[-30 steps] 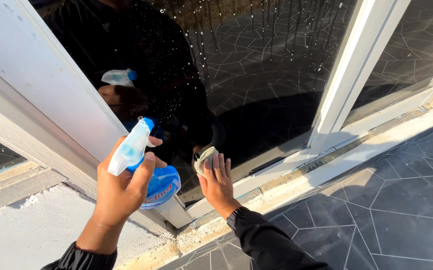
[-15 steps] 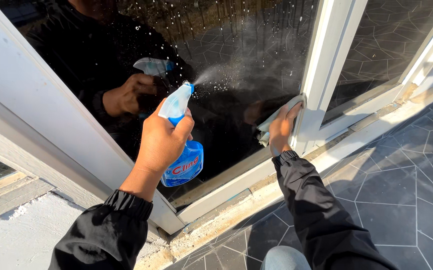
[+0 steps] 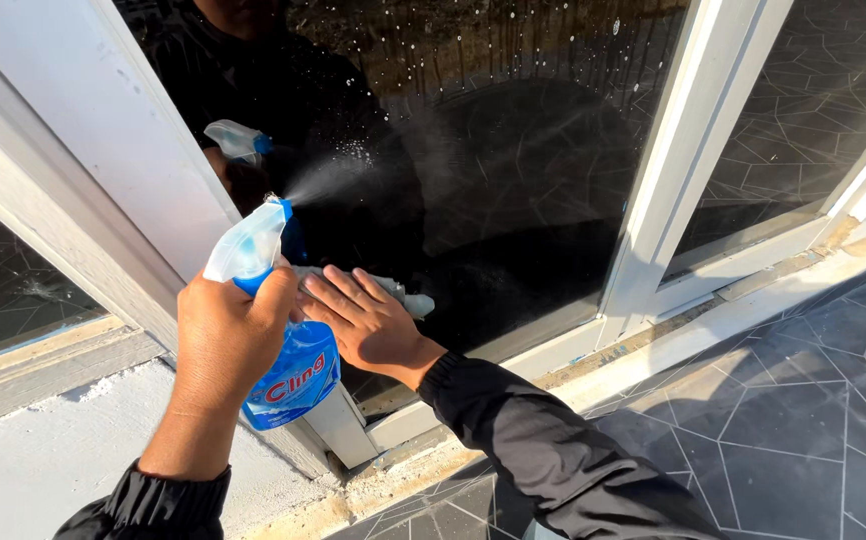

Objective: The person sprays a cleaning liquid onto a glass door and wipes the surface using a cloth.

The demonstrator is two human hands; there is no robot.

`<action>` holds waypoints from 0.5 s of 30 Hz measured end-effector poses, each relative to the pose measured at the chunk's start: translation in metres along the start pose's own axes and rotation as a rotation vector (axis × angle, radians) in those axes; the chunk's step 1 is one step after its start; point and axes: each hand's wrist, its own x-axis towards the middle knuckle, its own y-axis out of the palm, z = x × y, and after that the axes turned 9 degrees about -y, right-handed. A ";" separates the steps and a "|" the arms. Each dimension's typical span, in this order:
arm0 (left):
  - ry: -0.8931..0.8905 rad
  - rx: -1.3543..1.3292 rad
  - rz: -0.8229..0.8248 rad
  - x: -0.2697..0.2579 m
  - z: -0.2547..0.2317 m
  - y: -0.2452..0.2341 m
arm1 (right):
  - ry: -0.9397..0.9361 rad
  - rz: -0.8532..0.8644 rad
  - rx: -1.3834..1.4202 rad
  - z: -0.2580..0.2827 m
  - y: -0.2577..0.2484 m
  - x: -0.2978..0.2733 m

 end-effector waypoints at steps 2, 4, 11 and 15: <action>-0.021 -0.063 -0.027 -0.004 0.007 -0.002 | 0.044 0.027 0.015 0.017 0.011 -0.039; -0.053 -0.017 -0.013 -0.002 0.013 -0.007 | 0.286 0.025 0.007 0.010 0.014 -0.078; 0.089 -0.189 -0.034 -0.005 0.021 -0.022 | 0.733 -0.247 -0.144 -0.105 -0.050 -0.078; 0.038 -0.109 -0.018 -0.005 0.020 -0.033 | 0.619 -0.379 -0.223 -0.144 -0.091 0.040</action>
